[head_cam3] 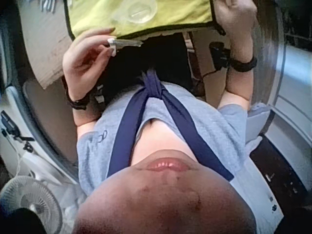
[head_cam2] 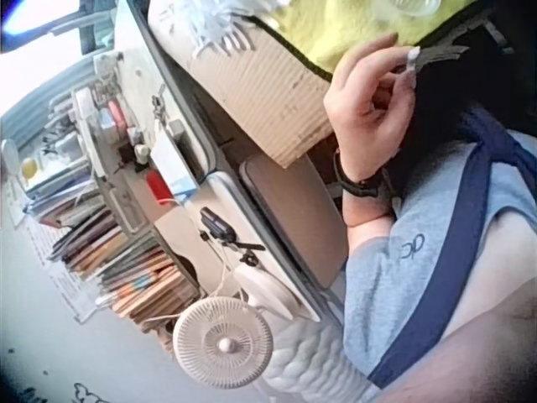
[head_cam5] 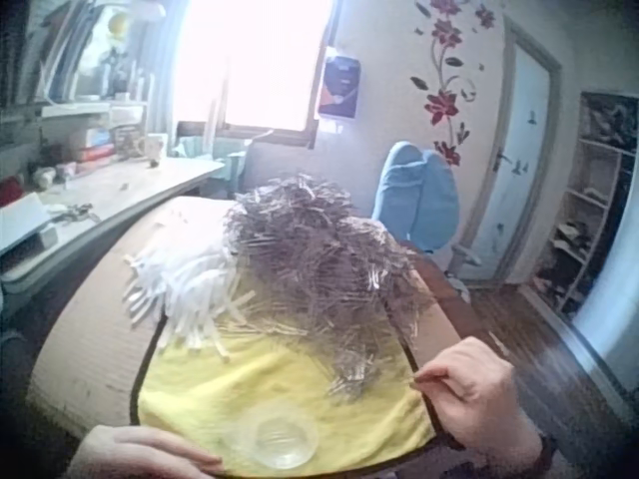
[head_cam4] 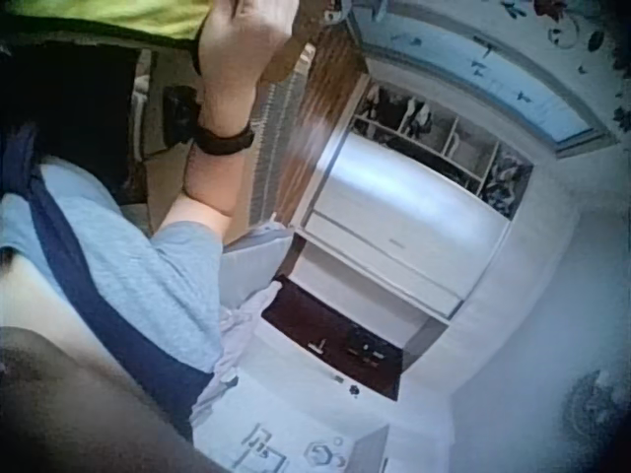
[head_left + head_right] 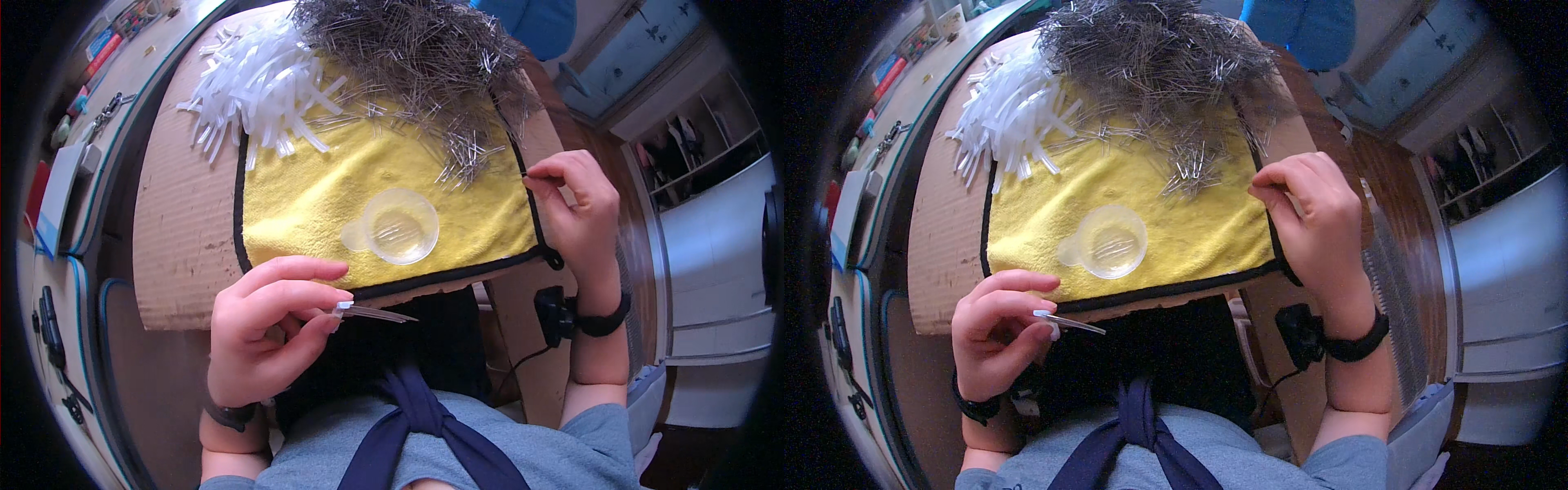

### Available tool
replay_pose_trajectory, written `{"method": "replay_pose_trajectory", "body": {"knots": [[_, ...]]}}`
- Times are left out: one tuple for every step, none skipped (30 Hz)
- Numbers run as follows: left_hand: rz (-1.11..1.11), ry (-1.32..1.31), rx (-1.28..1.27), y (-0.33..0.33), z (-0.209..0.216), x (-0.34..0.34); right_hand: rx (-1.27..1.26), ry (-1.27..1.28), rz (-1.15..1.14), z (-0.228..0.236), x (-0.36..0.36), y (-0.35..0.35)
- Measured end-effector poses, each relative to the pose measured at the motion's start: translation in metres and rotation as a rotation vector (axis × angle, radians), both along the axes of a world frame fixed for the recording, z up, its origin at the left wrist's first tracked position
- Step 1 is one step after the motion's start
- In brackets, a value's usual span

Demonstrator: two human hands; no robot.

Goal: Assembling hair combs by inserting metal pins into a plastic base.

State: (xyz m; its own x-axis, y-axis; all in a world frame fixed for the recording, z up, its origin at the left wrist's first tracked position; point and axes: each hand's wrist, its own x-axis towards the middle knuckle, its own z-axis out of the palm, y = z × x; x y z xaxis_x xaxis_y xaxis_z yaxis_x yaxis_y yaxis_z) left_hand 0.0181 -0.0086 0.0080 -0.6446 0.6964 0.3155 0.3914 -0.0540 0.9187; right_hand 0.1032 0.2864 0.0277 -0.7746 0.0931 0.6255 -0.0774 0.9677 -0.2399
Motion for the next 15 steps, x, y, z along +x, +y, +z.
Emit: {"method": "replay_pose_trajectory", "body": {"knots": [[0.001, -0.003, -0.012, 0.000, 0.001, 0.000, 0.011, 0.011, 0.009, 0.004, 0.001, -0.003], [0.002, -0.005, -0.025, 0.000, 0.002, 0.001, 0.012, 0.008, 0.012, 0.007, 0.004, -0.006], [0.004, -0.007, -0.024, 0.000, 0.002, 0.000, -0.100, -0.020, 0.029, 0.009, 0.007, -0.010], [0.007, -0.010, -0.025, 0.000, 0.002, 0.001, -0.212, -0.048, 0.046, 0.010, 0.010, -0.013], [0.010, -0.013, -0.026, 0.000, 0.002, 0.001, -0.212, -0.049, 0.048, 0.010, 0.010, -0.016], [0.012, -0.014, -0.025, -0.001, 0.002, 0.001, -0.234, -0.048, 0.123, 0.009, 0.008, -0.020], [-0.002, -0.008, -0.048, -0.002, 0.001, 0.000, -0.256, -0.046, 0.196, 0.009, 0.007, -0.024], [-0.015, -0.002, -0.071, -0.002, 0.001, -0.001, -0.255, -0.047, 0.195, 0.009, 0.006, -0.027], [-0.016, -0.003, -0.070, -0.002, 0.001, -0.001, -0.291, -0.069, 0.236, 0.010, 0.006, -0.031], [-0.021, -0.012, -0.073, -0.002, 0.002, -0.001, -0.327, -0.090, 0.279, 0.011, 0.005, -0.034], [-0.027, -0.022, -0.076, -0.002, 0.002, -0.001, -0.326, -0.092, 0.281, 0.013, 0.003, -0.037], [-0.025, -0.024, -0.075, -0.002, 0.002, -0.001, -0.336, -0.096, 0.336, 0.017, 0.001, -0.040], [-0.026, -0.017, -0.079, -0.003, 0.002, -0.001, -0.347, -0.100, 0.390, 0.018, -0.002, -0.044], [-0.027, -0.011, -0.083, -0.003, 0.002, -0.002, -0.348, -0.102, 0.391, 0.019, -0.005, -0.048], [-0.026, -0.014, -0.084, -0.003, 0.002, -0.002, -0.240, -0.100, 0.412, 0.019, -0.008, -0.052]]}}
